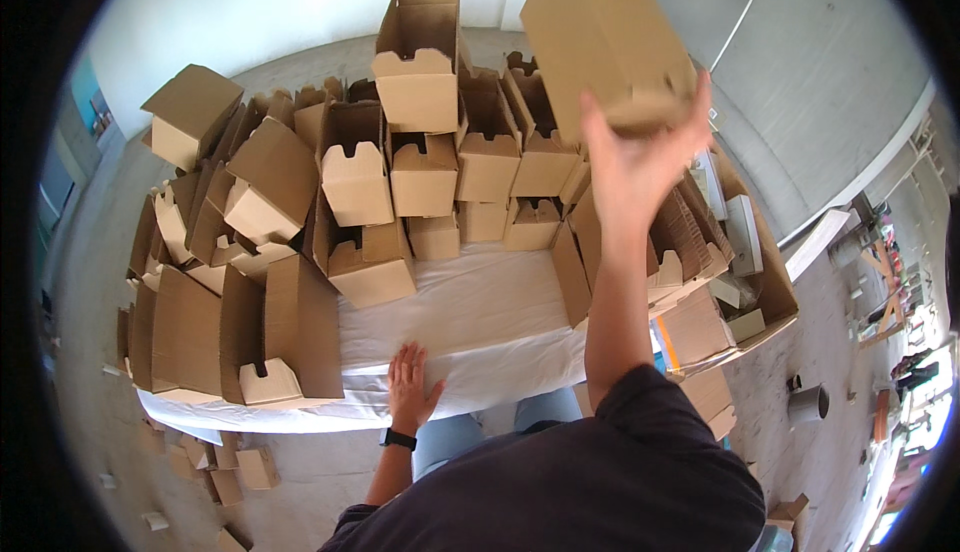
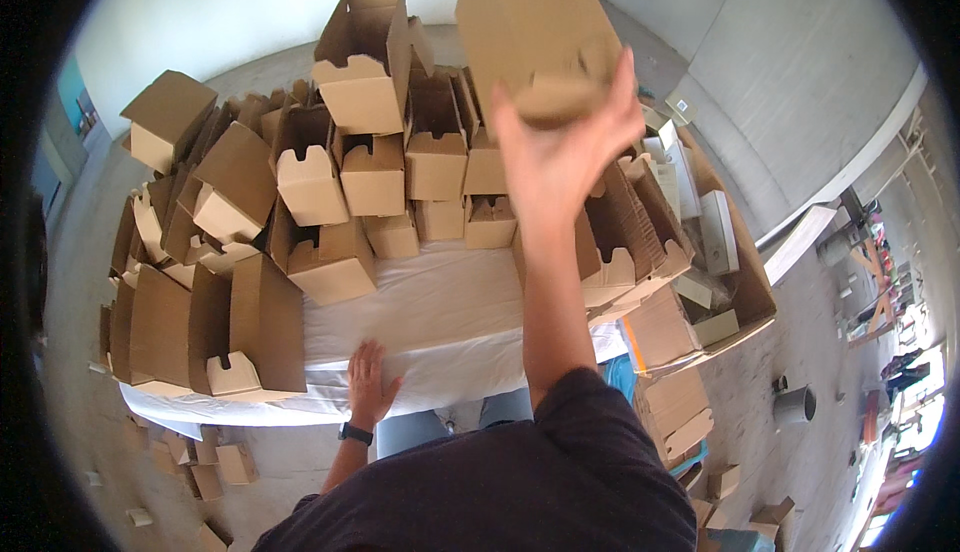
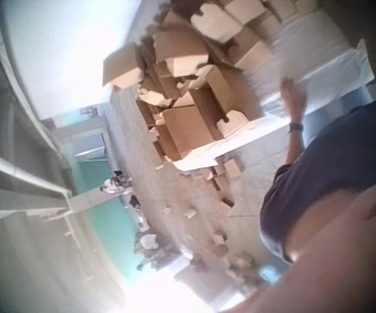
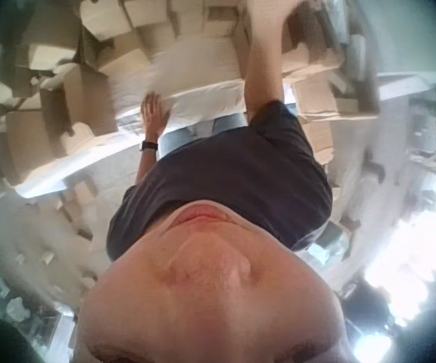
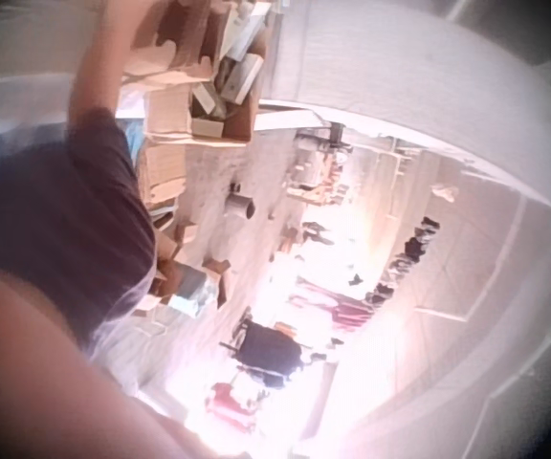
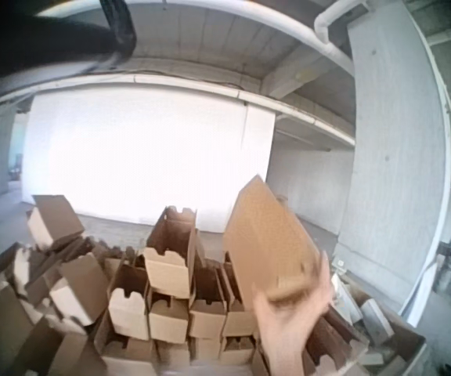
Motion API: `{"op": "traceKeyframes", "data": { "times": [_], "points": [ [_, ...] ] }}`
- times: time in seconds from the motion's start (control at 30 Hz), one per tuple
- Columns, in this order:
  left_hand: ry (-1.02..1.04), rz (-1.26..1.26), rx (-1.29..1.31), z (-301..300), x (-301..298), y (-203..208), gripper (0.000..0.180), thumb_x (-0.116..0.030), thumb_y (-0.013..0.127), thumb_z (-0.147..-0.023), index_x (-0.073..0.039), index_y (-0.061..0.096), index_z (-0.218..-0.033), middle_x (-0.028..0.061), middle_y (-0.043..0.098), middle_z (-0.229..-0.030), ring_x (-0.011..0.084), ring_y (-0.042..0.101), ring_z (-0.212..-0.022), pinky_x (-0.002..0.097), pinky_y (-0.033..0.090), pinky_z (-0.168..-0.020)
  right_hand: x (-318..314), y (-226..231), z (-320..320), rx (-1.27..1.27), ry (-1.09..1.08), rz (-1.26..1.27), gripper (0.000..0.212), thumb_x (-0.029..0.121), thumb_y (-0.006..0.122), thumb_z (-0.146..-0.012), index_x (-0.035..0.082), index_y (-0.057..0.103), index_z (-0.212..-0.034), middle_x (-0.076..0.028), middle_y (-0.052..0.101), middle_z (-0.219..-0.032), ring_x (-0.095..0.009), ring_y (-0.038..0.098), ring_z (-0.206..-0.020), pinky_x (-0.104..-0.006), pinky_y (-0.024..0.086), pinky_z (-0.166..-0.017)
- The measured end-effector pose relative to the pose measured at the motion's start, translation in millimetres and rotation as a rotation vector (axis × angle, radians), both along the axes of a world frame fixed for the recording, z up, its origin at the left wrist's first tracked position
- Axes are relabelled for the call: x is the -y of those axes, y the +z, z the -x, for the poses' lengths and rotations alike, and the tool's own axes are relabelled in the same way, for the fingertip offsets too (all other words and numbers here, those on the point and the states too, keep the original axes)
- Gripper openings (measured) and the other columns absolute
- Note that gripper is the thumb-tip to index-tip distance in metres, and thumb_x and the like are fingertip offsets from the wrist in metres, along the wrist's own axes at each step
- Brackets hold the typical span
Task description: The person places items into cardboard boxes and organizes the boxes on a table. The person picks up small packages, inserts them into boxes, and arranges the boxes in rows.
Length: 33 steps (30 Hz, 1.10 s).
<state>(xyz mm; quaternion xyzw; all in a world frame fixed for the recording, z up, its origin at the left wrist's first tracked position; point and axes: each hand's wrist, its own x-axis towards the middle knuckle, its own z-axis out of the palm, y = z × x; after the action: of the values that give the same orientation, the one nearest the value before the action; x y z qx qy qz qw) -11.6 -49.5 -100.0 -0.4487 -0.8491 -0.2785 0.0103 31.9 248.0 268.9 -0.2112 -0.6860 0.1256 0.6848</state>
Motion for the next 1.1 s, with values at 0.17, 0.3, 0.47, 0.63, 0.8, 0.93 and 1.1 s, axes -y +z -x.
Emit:
{"op": "traceKeyframes", "data": {
  "times": [0.17,0.3,0.47,0.63,0.8,0.93,1.1],
  "points": [
    [-0.009,0.0,0.019,1.8,-5.6,3.0,0.07,-0.038,0.065,-0.084,-0.008,0.038,-0.142,0.0144,0.035,-0.15,0.0348,0.027,-0.14,0.0498,0.02,-0.115,-54.1,-1.1,64.2,0.051,-0.066,0.062,0.098,0.026,0.083,-0.068,0.002,0.025,-0.144,-0.026,0.033,-0.12,-0.043,0.042,-0.111,-0.0474,0.04,-0.096],
    [0.003,0.018,0.007,0.4,-2.4,6.2,0.069,-0.04,0.063,-0.086,-0.008,0.038,-0.141,0.0141,0.035,-0.15,0.0341,0.027,-0.141,0.0494,0.02,-0.115,-67.2,-35.5,90.0,0.157,-0.157,0.042,0.096,0.028,0.083,-0.068,0.0,0.028,-0.142,-0.028,0.034,-0.121,-0.044,0.043,-0.111,-0.0468,0.041,-0.095],
    [-0.013,-0.003,-0.012,1.0,-2.4,3.7,0.07,-0.04,0.063,-0.086,-0.007,0.038,-0.141,0.0139,0.035,-0.149,0.0339,0.027,-0.141,0.0493,0.02,-0.115,-72.8,-45.1,88.7,0.173,-0.2,0.044,0.094,0.031,0.084,-0.069,0.0,0.031,-0.14,-0.028,0.035,-0.122,-0.044,0.045,-0.109,-0.0465,0.042,-0.094],
    [-0.007,0.013,-0.023,0.7,-1.4,2.7,0.071,-0.041,0.064,-0.085,-0.008,0.037,-0.142,0.0134,0.035,-0.15,0.0334,0.027,-0.141,0.049,0.019,-0.116,-73.6,-40.3,91.1,0.179,-0.185,0.085,0.095,0.034,0.085,-0.068,0.0,0.031,-0.14,-0.028,0.037,-0.12,-0.043,0.047,-0.105,-0.0465,0.043,-0.092],
    [-0.008,0.005,-0.015,0.5,-2.0,3.2,0.071,-0.04,0.064,-0.085,-0.008,0.037,-0.143,0.0131,0.034,-0.151,0.0332,0.027,-0.141,0.0492,0.019,-0.116,-76.3,-39.0,91.1,0.197,-0.17,0.124,0.096,0.035,0.086,-0.068,-0.002,0.031,-0.138,-0.029,0.036,-0.124,-0.045,0.047,-0.109,-0.048,0.044,-0.093],
    [-0.005,0.012,-0.005,-0.2,-3.7,4.9,0.071,-0.039,0.064,-0.085,-0.008,0.037,-0.142,0.0132,0.034,-0.15,0.0337,0.027,-0.141,0.0497,0.02,-0.115,-81.9,-42.8,90.6,0.162,-0.135,0.113,0.096,0.035,0.086,-0.068,-0.005,0.03,-0.136,-0.032,0.033,-0.131,-0.048,0.045,-0.116,-0.0485,0.045,-0.095],
    [0.004,0.031,0.014,-1.9,-2.4,2.8,0.072,-0.04,0.064,-0.084,-0.009,0.036,-0.143,0.0144,0.034,-0.15,0.0344,0.026,-0.141,0.0513,0.019,-0.115,-86.0,-43.8,92.9,0.193,-0.107,0.18,0.096,0.034,0.085,-0.069,-0.008,0.028,-0.134,-0.033,0.031,-0.134,-0.05,0.047,-0.114,-0.0486,0.046,-0.095]
  ]
}}
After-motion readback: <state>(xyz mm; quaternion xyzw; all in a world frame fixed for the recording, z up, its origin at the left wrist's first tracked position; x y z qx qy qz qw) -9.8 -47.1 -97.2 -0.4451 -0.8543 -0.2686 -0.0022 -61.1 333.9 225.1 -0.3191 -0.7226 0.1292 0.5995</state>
